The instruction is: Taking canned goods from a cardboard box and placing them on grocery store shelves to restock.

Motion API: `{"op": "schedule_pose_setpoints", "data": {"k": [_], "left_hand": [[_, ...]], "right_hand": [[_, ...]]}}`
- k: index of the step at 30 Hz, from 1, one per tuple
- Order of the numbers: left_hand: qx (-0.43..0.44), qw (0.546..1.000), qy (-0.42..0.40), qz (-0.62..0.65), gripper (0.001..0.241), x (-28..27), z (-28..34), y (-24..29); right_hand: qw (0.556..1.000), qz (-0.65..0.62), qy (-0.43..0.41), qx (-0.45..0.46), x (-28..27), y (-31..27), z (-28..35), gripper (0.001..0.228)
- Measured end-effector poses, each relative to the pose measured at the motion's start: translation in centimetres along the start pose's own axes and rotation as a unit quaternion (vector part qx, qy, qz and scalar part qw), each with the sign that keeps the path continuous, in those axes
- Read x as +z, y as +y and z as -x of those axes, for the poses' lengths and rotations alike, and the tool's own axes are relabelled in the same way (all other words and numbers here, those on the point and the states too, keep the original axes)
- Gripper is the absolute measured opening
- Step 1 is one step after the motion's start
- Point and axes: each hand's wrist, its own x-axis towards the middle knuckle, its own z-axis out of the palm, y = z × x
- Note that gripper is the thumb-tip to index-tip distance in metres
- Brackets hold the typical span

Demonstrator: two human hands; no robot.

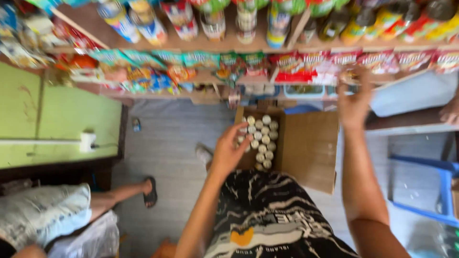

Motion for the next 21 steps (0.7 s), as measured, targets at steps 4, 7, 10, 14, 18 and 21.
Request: {"op": "schedule_pose_setpoints", "data": {"k": [4,7,10,14,18,21], "left_hand": [[-0.046,0.998,-0.009,-0.029,0.04,-0.5,0.7,-1.6],[-0.072,0.995,-0.026,-0.059,0.04,0.0,2.1,-3.9],[-0.096,0.99,-0.054,-0.088,0.042,0.1,2.6,-3.6],[-0.094,0.985,-0.073,-0.126,0.043,0.9,3.4,-5.8],[-0.116,0.988,-0.1,-0.037,0.044,1.2,4.0,-6.5],[-0.161,0.98,-0.108,-0.051,0.044,1.4,4.0,-6.7]], "right_hand": [[0.961,-0.075,-0.222,0.145,4.8,0.6,11.5,0.032],[0.931,-0.078,-0.288,0.212,6.4,4.6,19.6,0.034],[0.903,-0.07,-0.327,0.27,7.7,8.7,25.5,0.033],[0.877,-0.107,-0.34,0.322,9.1,12.4,30.9,0.032],[0.85,0.021,-0.368,0.376,11.8,15.4,36.0,0.036],[0.834,0.086,-0.412,0.356,13.6,18.0,39.5,0.038]]}}
